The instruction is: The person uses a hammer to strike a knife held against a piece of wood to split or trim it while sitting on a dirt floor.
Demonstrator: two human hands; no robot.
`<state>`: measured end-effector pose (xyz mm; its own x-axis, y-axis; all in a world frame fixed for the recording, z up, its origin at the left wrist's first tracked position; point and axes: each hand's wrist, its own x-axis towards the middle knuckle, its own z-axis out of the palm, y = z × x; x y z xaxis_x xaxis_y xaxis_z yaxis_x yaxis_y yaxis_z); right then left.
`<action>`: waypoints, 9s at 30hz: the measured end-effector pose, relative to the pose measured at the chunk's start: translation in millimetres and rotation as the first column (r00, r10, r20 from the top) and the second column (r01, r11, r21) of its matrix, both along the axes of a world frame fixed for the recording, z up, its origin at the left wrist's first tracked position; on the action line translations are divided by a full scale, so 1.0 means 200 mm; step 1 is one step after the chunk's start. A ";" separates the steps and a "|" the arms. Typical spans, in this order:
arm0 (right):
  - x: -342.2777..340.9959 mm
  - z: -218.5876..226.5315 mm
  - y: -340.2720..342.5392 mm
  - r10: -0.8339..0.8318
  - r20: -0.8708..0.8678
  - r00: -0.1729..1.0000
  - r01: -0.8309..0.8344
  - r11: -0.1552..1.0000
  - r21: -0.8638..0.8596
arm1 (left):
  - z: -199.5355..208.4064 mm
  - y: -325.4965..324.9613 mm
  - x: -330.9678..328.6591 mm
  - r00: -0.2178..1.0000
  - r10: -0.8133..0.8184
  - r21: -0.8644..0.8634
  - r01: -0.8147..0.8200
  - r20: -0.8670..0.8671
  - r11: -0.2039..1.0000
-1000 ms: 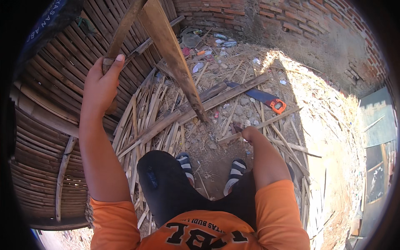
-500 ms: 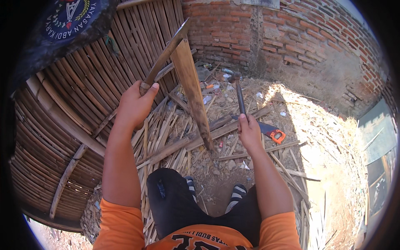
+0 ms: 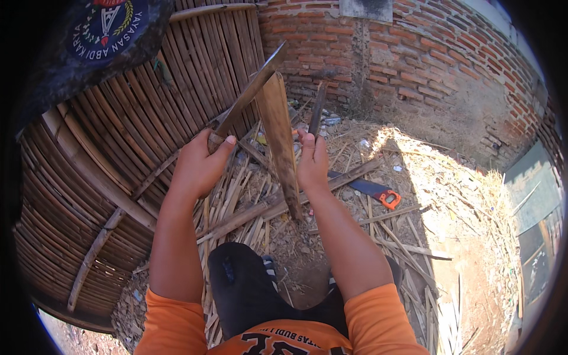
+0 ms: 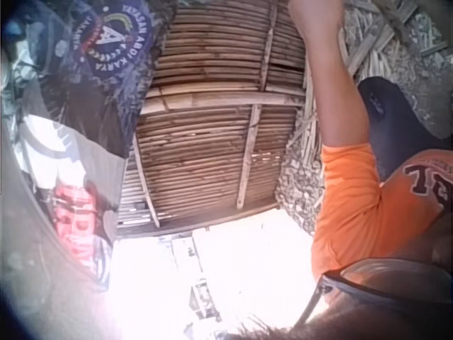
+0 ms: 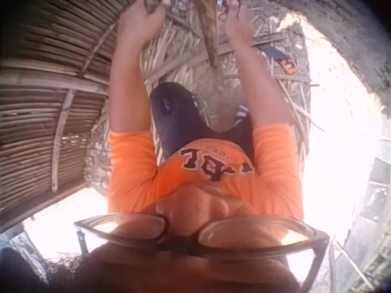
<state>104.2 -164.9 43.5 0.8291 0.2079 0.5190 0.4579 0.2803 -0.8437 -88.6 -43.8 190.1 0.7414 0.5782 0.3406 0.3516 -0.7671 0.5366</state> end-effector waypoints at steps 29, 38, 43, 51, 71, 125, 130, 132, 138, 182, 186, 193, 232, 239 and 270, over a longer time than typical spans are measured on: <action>-0.10 -0.09 0.15 0.002 -0.037 0.999 0.002 0.993 0.118 | 0.00 0.08 -0.05 0.997 0.047 0.089 -0.052 0.061 0.995; -0.14 -0.11 0.16 0.040 -0.063 0.997 -0.029 0.984 0.177 | 0.06 0.03 -0.03 0.999 0.033 0.016 -0.033 0.025 0.999; -0.15 -0.11 0.15 0.037 -0.065 0.997 -0.027 0.988 0.151 | 0.05 0.04 -0.01 0.998 0.042 0.028 -0.043 0.040 0.999; -0.13 0.10 -0.11 0.130 -0.092 0.987 -0.122 0.989 0.082 | 0.06 0.07 -0.05 0.999 0.039 0.058 -0.041 0.029 0.997; -0.14 0.08 0.28 -0.250 -0.119 0.961 0.268 0.949 0.168 | -0.06 0.05 -0.07 0.992 -0.034 0.034 0.030 0.120 0.999; -0.12 1.14 -0.69 -0.148 0.651 0.744 0.514 0.750 -0.417 | 0.26 0.05 -0.11 0.979 0.060 0.059 -0.049 -0.194 0.997; -0.09 1.14 -0.64 -0.030 0.689 0.724 0.515 0.687 -0.512 | 0.26 0.00 -0.12 0.984 0.002 0.018 0.001 -0.176 1.000; -0.12 1.16 -0.64 -0.003 0.720 0.694 0.570 0.614 -0.546 | 0.25 0.01 -0.11 0.984 -0.009 0.045 0.017 -0.180 0.999; -0.15 1.20 -0.65 -0.138 0.700 0.701 0.531 0.756 -0.383 | 0.23 0.01 -0.11 0.985 0.007 0.118 0.013 -0.174 0.993; -0.07 1.07 -0.72 -0.031 0.631 0.775 0.479 0.680 -0.555 | 0.21 -0.02 -0.09 0.974 0.027 0.097 -0.005 -0.226 0.995; -0.08 1.11 -0.73 0.042 0.724 0.688 0.587 0.555 -0.590 | 0.23 -0.02 -0.10 0.972 0.011 0.092 0.012 -0.236 0.996; -0.07 1.07 -0.69 0.017 0.607 0.795 0.472 0.612 -0.635 | 0.23 -0.03 -0.11 0.969 0.008 0.082 0.012 -0.247 0.997; -0.04 1.14 -0.68 -0.037 0.499 0.866 0.372 0.715 -0.592 | 0.21 0.01 -0.12 0.951 0.028 0.059 -0.010 -0.308 0.998; -0.09 1.11 -0.67 0.130 0.628 0.767 0.511 0.469 -0.720 | 0.20 0.03 -0.12 0.937 0.014 0.066 0.010 -0.349 0.998; -0.03 0.98 -0.63 0.017 0.385 0.923 0.242 0.752 -0.614 | 0.03 0.09 -0.27 0.976 -0.194 0.071 0.201 -0.101 0.977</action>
<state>98.0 -289.9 239.5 0.6601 0.5124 0.5492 0.7430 -0.3379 -0.5778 -143.2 -25.8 195.4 0.8687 0.3905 0.3046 0.2341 -0.8657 0.4424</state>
